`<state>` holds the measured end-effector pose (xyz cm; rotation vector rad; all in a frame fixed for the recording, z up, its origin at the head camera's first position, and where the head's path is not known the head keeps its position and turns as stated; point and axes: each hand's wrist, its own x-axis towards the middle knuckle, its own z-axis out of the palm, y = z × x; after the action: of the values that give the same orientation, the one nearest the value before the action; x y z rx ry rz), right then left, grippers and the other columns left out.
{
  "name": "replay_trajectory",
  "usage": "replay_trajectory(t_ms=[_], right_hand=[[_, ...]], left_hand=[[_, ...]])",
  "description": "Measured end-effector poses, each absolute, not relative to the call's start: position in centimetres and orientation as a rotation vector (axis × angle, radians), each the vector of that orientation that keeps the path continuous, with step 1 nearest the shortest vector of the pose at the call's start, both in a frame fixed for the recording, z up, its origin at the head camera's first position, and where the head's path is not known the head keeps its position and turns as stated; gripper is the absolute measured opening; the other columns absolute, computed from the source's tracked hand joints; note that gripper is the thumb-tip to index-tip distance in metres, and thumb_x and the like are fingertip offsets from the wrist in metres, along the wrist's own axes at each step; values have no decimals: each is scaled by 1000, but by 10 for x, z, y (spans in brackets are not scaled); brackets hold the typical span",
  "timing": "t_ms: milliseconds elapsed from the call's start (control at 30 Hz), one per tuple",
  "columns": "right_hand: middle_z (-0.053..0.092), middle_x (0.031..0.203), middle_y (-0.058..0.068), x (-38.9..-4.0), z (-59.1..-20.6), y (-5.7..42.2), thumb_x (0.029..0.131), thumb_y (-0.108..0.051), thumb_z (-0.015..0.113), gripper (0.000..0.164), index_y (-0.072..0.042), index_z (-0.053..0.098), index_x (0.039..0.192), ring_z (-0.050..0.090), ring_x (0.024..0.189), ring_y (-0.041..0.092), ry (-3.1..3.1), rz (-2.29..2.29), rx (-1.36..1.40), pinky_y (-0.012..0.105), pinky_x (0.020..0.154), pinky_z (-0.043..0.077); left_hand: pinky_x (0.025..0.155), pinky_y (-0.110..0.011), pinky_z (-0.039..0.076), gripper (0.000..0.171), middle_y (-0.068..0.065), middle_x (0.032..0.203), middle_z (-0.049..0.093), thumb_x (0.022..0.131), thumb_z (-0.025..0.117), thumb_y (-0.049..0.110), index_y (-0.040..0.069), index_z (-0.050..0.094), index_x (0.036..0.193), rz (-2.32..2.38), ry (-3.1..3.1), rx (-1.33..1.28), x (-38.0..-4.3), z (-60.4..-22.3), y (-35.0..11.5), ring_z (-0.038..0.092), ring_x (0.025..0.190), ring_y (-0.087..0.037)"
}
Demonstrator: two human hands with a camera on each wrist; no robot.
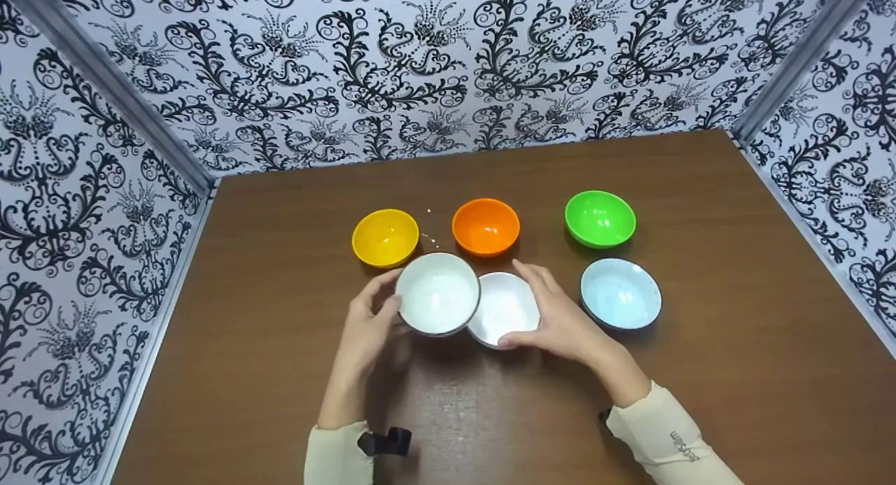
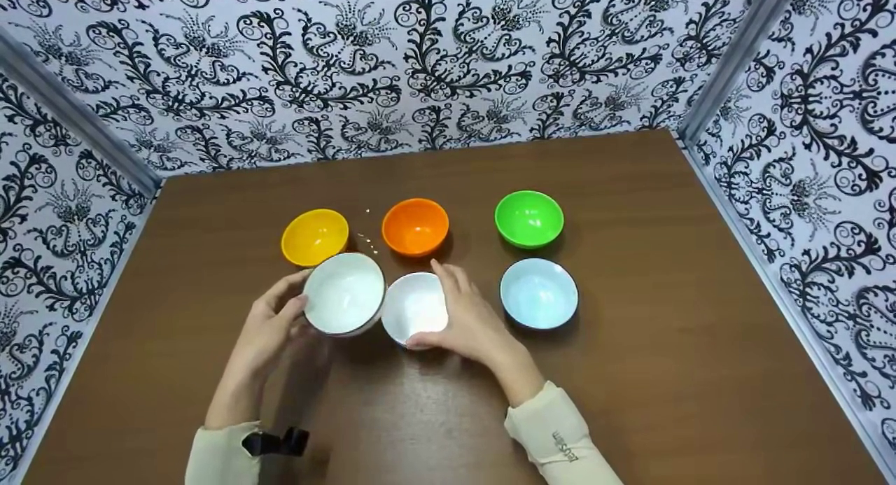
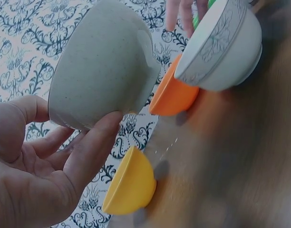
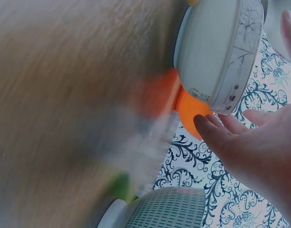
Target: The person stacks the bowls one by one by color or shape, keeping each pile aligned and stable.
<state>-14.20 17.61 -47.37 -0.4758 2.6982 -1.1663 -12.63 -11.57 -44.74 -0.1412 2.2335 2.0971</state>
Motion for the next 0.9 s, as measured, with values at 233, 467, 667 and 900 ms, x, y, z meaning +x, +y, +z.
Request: replay_trajectory(t_ms=[233,467,667,900], right_hand=[[35,159,5,-140,-469,175,70,-46,89,105,-21,33,156,39,143,29,2737,-1225,-541,55,117,36],[41,157,0,-137,-466,172,72,-37,90,98,-24,37,154,42,143,26,2746,-1299,-599,54,116,38],[45,154,1,-135,-465,170,72,-36,90,98,-21,38,154,48,138,26,2707,-1393,-649,48,115,42],[47,153,7,-133,-465,166,72,-32,90,98,-13,39,153,53,134,27,2628,-1541,-660,45,110,46]], left_hand=[[82,-41,62,41,-23,136,57,99,47,5,2,53,139,2105,2211,-118,-128,-448,-105,65,104,-27],[82,-46,62,41,-24,138,55,99,48,5,1,52,140,2098,2186,-89,-131,-449,-96,66,103,-29],[83,-50,61,42,-24,139,55,98,48,5,1,51,140,2087,2174,-77,-132,-449,-90,67,101,-29],[83,-47,62,42,-27,139,54,98,47,3,-2,49,140,2093,2193,5,-132,-447,-80,63,115,-35]])
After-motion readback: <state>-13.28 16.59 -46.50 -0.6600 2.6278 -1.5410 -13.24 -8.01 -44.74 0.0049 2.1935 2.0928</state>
